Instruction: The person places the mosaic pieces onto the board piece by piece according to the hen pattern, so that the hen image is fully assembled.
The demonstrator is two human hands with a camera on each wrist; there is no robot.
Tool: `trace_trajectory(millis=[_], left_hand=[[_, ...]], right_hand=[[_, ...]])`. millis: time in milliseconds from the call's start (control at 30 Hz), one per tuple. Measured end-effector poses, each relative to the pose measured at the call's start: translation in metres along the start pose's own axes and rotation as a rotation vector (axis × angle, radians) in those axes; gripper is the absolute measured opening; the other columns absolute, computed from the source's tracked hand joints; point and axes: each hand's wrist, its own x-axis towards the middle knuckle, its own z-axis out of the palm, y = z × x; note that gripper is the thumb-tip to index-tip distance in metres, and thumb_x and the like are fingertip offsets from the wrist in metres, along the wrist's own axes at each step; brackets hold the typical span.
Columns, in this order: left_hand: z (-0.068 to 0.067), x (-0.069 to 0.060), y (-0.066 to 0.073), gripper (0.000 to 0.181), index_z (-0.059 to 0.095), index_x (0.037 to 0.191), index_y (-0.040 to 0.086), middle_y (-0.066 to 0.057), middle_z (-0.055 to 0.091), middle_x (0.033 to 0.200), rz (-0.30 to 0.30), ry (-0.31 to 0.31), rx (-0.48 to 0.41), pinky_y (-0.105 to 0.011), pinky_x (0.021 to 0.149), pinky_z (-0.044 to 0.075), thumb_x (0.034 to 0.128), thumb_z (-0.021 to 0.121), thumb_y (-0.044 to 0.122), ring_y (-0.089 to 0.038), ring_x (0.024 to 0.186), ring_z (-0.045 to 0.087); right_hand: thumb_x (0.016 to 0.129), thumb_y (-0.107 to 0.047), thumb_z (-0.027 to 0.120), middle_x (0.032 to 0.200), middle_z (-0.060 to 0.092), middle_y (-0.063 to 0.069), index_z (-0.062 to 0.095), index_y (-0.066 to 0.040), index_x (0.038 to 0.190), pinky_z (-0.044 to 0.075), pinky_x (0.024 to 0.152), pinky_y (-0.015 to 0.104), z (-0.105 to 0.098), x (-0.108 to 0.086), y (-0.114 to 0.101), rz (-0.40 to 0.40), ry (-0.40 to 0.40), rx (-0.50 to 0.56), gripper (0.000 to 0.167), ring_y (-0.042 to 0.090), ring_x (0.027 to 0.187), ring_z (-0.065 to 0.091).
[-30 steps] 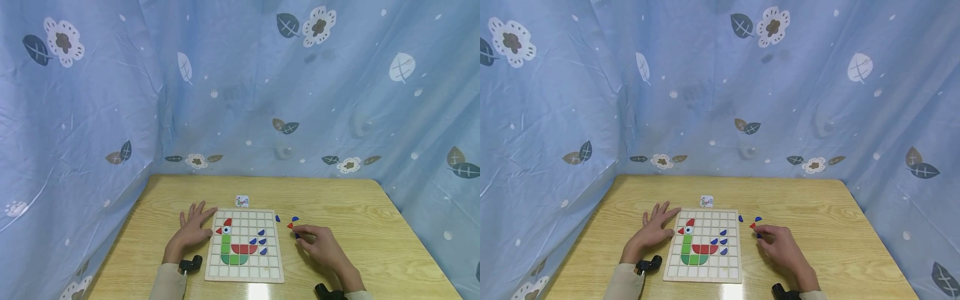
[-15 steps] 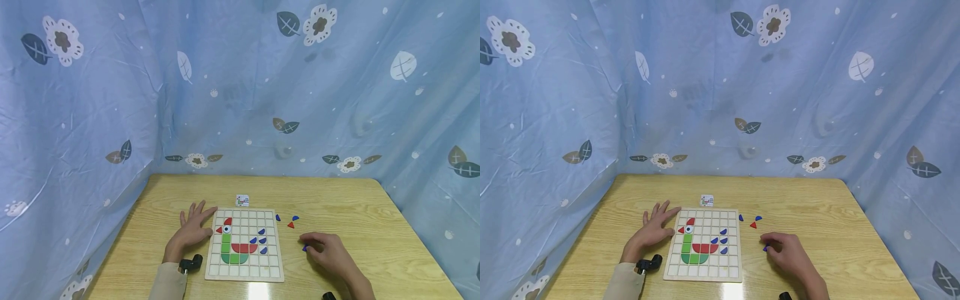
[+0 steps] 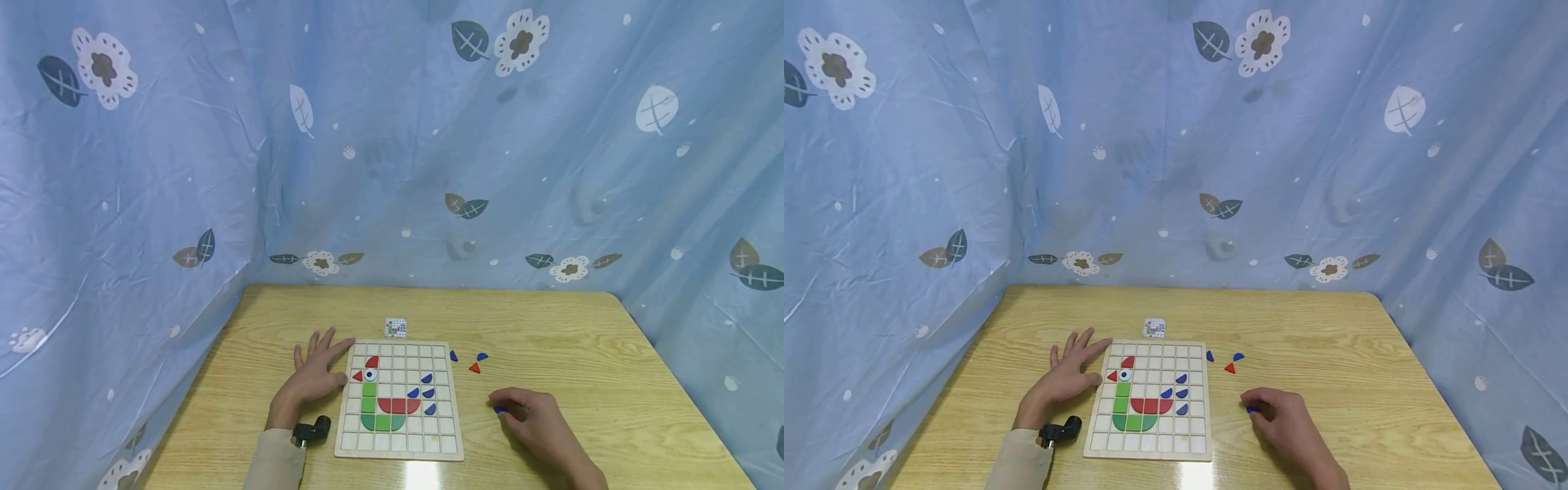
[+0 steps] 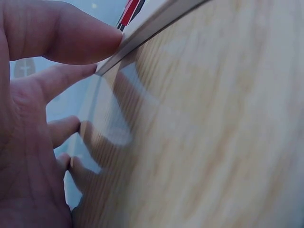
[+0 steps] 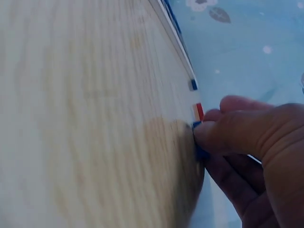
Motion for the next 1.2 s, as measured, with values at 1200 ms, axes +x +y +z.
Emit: trace_trajectory(millis=[1200], left_hand=[[-0.001, -0.001, 0.001, 0.084, 0.052, 0.165, 0.025, -0.02, 0.013, 0.184, 0.007, 0.01, -0.002, -0.078, 0.124, -0.02, 0.0847, 0.072, 0.016, -0.049, 0.17, -0.008]], right_hand=[[0.09, 0.006, 0.082, 0.107, 0.084, 0.001, 0.084, -0.008, 0.116, 0.066, 0.088, 0.035, 0.071, 0.077, -0.061, 0.146, 0.055, 0.091, 0.03, 0.013, 0.096, 0.077]])
